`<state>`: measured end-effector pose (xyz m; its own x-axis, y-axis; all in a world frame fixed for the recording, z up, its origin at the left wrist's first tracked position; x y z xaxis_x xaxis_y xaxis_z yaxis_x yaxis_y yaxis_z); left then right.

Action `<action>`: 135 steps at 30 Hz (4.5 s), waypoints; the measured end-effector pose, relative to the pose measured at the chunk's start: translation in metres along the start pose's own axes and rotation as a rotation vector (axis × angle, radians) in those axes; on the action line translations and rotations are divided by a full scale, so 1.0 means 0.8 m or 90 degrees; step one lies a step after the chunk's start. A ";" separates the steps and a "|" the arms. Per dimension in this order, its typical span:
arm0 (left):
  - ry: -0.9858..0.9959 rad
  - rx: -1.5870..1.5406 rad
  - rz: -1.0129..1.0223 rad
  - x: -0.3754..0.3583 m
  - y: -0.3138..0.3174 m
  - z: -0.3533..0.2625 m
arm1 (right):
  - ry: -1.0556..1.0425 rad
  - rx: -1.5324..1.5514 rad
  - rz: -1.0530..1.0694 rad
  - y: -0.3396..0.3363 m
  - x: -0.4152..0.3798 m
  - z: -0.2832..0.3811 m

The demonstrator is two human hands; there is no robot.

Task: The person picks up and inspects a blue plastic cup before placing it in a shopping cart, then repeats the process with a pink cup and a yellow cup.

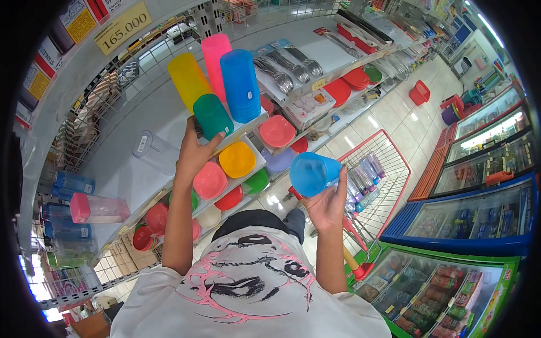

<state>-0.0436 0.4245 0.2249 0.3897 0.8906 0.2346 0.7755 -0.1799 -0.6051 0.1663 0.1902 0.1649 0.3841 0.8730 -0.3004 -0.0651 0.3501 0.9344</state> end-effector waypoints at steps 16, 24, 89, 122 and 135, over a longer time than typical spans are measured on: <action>0.004 -0.107 0.065 -0.008 0.015 -0.001 | -0.022 -0.035 0.097 -0.002 -0.012 0.016; 0.179 0.260 -0.121 -0.107 0.002 -0.092 | -0.219 -0.282 -0.064 -0.058 -0.042 0.059; 0.286 0.321 0.193 -0.189 0.393 -0.093 | 0.142 -1.514 -0.289 -0.579 0.298 0.256; 0.182 0.102 -0.223 -0.127 0.054 -0.086 | -0.415 -0.940 0.488 0.288 0.164 -0.070; 0.112 0.230 -0.240 -0.044 0.105 -0.116 | -0.353 -0.943 0.457 0.301 0.159 -0.065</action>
<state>0.0543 0.3390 0.2364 0.2199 0.7766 0.5904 0.6700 0.3197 -0.6700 0.1512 0.4030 0.3416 0.1271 0.8820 0.4538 -0.9476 0.2431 -0.2072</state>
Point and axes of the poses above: each hand's wrist, its own x-axis towards the middle knuckle, its own y-axis out of the palm, z = x × y, the point moved 10 cm from there along x, towards the middle knuckle, and after that the axes turned 8 degrees about x, right-handed, at the moved point
